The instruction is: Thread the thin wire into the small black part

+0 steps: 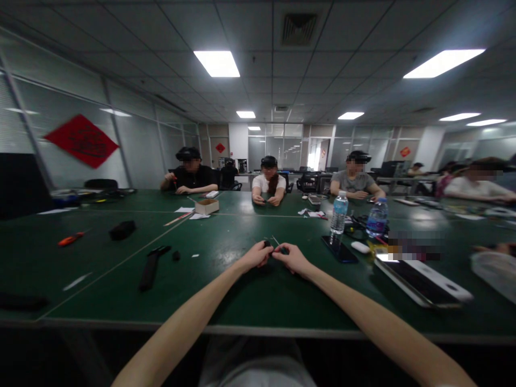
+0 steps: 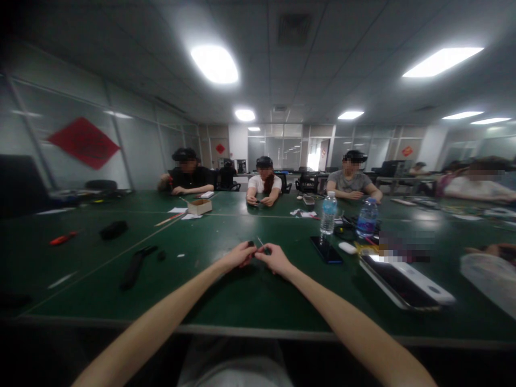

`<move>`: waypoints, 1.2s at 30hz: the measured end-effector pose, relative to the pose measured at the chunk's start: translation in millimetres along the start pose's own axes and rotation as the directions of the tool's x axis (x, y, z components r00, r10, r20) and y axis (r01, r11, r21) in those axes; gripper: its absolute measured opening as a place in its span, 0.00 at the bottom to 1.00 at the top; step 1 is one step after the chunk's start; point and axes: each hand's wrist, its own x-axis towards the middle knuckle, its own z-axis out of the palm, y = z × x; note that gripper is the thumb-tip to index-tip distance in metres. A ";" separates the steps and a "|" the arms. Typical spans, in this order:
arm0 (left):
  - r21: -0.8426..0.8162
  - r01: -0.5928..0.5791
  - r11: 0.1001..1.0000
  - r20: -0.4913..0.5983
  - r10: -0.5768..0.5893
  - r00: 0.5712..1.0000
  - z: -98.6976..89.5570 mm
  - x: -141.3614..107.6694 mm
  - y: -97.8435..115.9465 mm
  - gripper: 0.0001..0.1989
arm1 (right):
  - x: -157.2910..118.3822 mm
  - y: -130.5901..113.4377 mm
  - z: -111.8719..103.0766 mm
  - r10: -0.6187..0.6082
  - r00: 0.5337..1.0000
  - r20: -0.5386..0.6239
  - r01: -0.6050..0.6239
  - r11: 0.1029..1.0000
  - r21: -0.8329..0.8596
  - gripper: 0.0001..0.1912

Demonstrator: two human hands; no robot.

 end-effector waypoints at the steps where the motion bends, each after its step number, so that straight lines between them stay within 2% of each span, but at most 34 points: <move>1: 0.000 0.001 1.000 -0.006 -0.001 1.000 -0.2 0.5 -0.2 0.16 | -0.2 -0.5 0.0 0.004 1.000 0.000 -0.004 1.000 -0.001 0.17; 7: 0.007 -0.009 1.000 -0.005 0.009 1.000 -0.7 4.2 -3.1 0.15 | 1.3 1.6 0.6 -0.001 1.000 0.006 0.001 1.000 -0.012 0.18; 14: 0.027 0.030 0.999 -0.085 -0.027 0.996 0.8 2.9 -3.0 0.19 | 3.9 3.3 -3.4 -0.039 0.999 0.010 0.040 0.994 -0.103 0.17; 16: 0.002 0.029 1.000 -0.084 -0.029 0.996 1.1 1.3 -0.8 0.21 | 3.0 -0.8 -7.7 -0.124 0.992 -0.036 0.115 0.972 -0.203 0.15; 18: -0.014 0.029 0.999 -0.091 -0.030 0.995 1.1 0.0 1.6 0.22 | 0.9 -5.9 -12.7 -0.264 0.962 -0.066 0.228 0.916 -0.329 0.11; 20: -0.026 0.036 0.999 -0.109 -0.039 0.993 0.9 -0.6 3.3 0.23 | -2.1 -10.8 -17.3 -0.382 0.924 -0.033 0.332 0.841 -0.428 0.11; 22: -0.045 0.058 0.997 -0.135 -0.064 0.989 0.3 -0.5 3.9 0.25 | -5.2 -14.9 -20.4 -0.432 0.901 0.031 0.393 0.786 -0.478 0.12; 27: -0.112 0.103 0.988 -0.188 -0.123 0.974 -0.7 0.5 3.9 0.26 | -9.7 -21.7 -23.4 -0.419 0.900 0.119 0.420 0.760 -0.497 0.14; 36: -0.327 0.034 0.944 -0.205 -0.106 0.973 -2.2 2.1 4.6 0.22 | -10.5 -25.6 -27.5 -0.387 0.914 0.120 0.394 0.782 -0.483 0.14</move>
